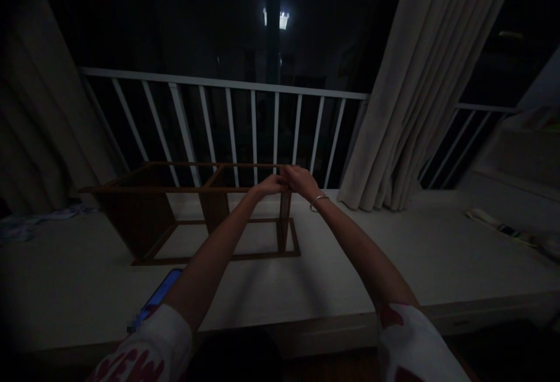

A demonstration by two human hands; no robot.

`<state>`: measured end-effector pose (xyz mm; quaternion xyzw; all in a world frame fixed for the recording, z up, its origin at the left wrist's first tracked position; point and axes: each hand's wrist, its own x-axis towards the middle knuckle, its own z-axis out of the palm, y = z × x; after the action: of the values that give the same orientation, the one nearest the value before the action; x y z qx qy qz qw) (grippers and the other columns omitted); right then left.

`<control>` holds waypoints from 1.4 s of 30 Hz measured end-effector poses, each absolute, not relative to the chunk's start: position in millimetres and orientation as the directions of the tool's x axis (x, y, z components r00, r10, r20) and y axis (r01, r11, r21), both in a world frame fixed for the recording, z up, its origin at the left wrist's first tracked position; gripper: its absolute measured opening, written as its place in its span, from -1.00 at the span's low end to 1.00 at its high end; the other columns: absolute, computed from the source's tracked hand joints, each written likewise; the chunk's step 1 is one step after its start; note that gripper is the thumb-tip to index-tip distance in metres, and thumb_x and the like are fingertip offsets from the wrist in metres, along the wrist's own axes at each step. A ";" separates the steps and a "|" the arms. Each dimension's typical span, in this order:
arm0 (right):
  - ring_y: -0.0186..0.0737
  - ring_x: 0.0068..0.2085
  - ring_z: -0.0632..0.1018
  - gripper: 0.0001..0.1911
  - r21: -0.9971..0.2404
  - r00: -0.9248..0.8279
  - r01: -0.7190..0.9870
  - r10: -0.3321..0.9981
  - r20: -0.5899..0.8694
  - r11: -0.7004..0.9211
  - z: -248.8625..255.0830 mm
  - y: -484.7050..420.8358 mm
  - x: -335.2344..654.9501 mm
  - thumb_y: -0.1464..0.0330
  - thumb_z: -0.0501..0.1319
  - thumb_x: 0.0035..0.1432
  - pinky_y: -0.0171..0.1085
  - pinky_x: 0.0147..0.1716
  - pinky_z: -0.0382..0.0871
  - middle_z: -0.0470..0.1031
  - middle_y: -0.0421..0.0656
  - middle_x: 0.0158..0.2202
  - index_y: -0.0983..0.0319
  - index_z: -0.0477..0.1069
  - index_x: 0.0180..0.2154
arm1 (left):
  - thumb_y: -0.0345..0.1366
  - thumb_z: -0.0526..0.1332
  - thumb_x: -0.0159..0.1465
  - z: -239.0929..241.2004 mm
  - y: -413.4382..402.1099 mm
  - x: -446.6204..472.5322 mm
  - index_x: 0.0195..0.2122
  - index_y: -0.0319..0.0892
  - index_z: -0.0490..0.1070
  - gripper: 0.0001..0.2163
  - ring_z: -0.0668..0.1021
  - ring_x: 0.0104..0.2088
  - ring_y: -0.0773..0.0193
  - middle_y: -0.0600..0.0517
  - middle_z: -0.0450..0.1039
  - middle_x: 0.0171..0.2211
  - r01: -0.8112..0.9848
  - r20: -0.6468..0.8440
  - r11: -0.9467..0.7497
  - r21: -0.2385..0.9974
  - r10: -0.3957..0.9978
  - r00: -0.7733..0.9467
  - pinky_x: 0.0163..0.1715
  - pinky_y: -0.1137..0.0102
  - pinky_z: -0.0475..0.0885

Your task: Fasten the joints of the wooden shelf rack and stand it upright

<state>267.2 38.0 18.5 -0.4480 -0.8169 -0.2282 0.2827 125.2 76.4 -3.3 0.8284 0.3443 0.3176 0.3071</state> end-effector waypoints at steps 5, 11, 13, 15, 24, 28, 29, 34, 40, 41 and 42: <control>-0.26 -0.36 0.42 -0.79 0.025 -0.339 0.885 0.604 0.721 0.466 12.2 38.5 268.9 0.30 -0.08 0.18 -0.37 -0.41 0.09 0.42 -0.10 -0.38 0.24 0.26 -0.30 | -0.43 0.11 -0.04 -7.6 82.4 126.3 -0.36 -0.36 0.45 -0.78 0.40 -0.39 0.36 0.03 0.41 -0.46 0.342 0.323 -0.577 0.742 0.755 0.570 -0.31 0.46 0.31; -0.28 -0.38 0.43 -0.79 -0.036 -0.304 0.877 0.611 0.731 0.479 12.6 33.1 266.8 0.30 -0.07 0.18 -0.38 -0.43 0.10 0.43 -0.12 -0.41 0.24 0.27 -0.30 | -0.36 0.14 -0.04 -13.4 90.6 128.2 -0.40 -0.38 0.44 -0.78 0.40 -0.42 0.38 0.03 0.40 -0.47 0.303 0.344 -0.591 0.748 0.735 0.584 -0.33 0.47 0.30; -0.28 -0.38 0.43 -0.79 -0.058 -0.281 0.878 0.610 0.741 0.475 12.9 31.6 265.8 0.30 -0.08 0.18 -0.39 -0.43 0.10 0.44 -0.12 -0.41 0.23 0.28 -0.31 | -0.32 0.15 -0.03 -14.4 91.7 128.0 -0.38 -0.38 0.44 -0.76 0.40 -0.43 0.37 0.03 0.40 -0.47 0.299 0.351 -0.600 0.742 0.728 0.590 -0.34 0.47 0.30; -0.27 -0.39 0.43 -0.79 -0.067 -0.266 0.884 0.614 0.743 0.463 13.1 31.4 265.1 0.29 -0.07 0.17 -0.38 -0.44 0.10 0.44 -0.12 -0.42 0.23 0.28 -0.33 | -0.28 0.15 -0.02 -15.2 92.1 127.5 -0.37 -0.37 0.45 -0.74 0.40 -0.42 0.37 0.03 0.41 -0.47 0.310 0.363 -0.610 0.729 0.728 0.581 -0.34 0.47 0.30; -0.23 -0.42 0.43 -0.78 -0.039 -0.238 0.918 0.625 0.744 0.395 15.0 31.1 260.0 0.28 -0.04 0.15 -0.35 -0.48 0.06 0.43 -0.11 -0.46 0.23 0.30 -0.36 | -0.29 0.13 -0.02 -10.8 81.8 126.7 -0.39 -0.33 0.47 -0.76 0.39 -0.46 0.39 0.07 0.38 -0.54 0.415 0.368 -0.584 0.698 0.789 0.493 -0.41 0.51 0.29; -0.22 -0.39 0.43 -0.79 -0.046 -0.231 0.919 0.630 0.742 0.392 16.1 30.2 256.6 0.28 -0.03 0.14 -0.35 -0.46 0.07 0.43 -0.11 -0.46 0.23 0.31 -0.36 | -0.26 0.15 -0.03 -5.7 72.0 125.8 -0.45 -0.32 0.47 -0.77 0.39 -0.47 0.37 0.08 0.35 -0.59 0.454 0.336 -0.529 0.717 0.833 0.439 -0.44 0.51 0.29; -0.22 -0.39 0.43 -0.79 -0.047 -0.228 0.920 0.629 0.743 0.388 16.2 30.8 256.0 0.27 -0.02 0.14 -0.35 -0.46 0.07 0.43 -0.11 -0.46 0.23 0.32 -0.36 | -0.25 0.16 -0.03 -4.6 69.7 125.6 -0.46 -0.33 0.47 -0.77 0.39 -0.47 0.37 0.08 0.34 -0.60 0.458 0.329 -0.519 0.722 0.839 0.433 -0.44 0.51 0.29; -0.22 -0.41 0.42 -0.78 -0.057 -0.216 0.922 0.630 0.746 0.384 15.2 34.6 253.8 0.27 0.00 0.12 -0.35 -0.48 0.06 0.42 -0.10 -0.47 0.24 0.33 -0.39 | -0.25 0.19 -0.06 -0.8 63.5 125.9 -0.47 -0.33 0.47 -0.77 0.39 -0.46 0.35 0.08 0.34 -0.62 0.484 0.308 -0.500 0.718 0.852 0.422 -0.45 0.52 0.28; -0.21 -0.38 0.43 -0.78 -0.107 -0.192 0.911 0.639 0.744 0.399 13.6 33.4 254.2 0.27 0.00 0.12 -0.35 -0.46 0.08 0.44 -0.09 -0.43 0.24 0.34 -0.36 | -0.21 0.19 -0.06 -2.7 66.9 127.7 -0.47 -0.31 0.48 -0.75 0.39 -0.47 0.35 0.09 0.34 -0.62 0.541 0.322 -0.509 0.670 0.855 0.407 -0.44 0.51 0.27; -0.21 -0.39 0.43 -0.78 -0.108 -0.192 0.911 0.643 0.742 0.397 14.1 33.4 254.4 0.27 0.00 0.12 -0.34 -0.46 0.08 0.44 -0.09 -0.44 0.24 0.34 -0.37 | -0.19 0.19 -0.06 -3.7 67.8 127.6 -0.47 -0.30 0.48 -0.74 0.39 -0.47 0.35 0.09 0.34 -0.61 0.554 0.322 -0.509 0.659 0.856 0.404 -0.46 0.51 0.27; -0.21 -0.40 0.43 -0.78 -0.106 -0.193 0.914 0.647 0.737 0.393 14.9 33.8 254.6 0.26 0.00 0.12 -0.34 -0.47 0.08 0.44 -0.09 -0.45 0.24 0.34 -0.38 | -0.17 0.19 -0.06 -4.8 68.4 127.5 -0.47 -0.29 0.48 -0.73 0.39 -0.48 0.35 0.09 0.34 -0.60 0.566 0.326 -0.509 0.648 0.857 0.399 -0.47 0.51 0.26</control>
<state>254.6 33.8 14.9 -0.5199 -0.7505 -0.1824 0.3649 127.5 68.4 -4.8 0.8057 0.4418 0.3248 0.2240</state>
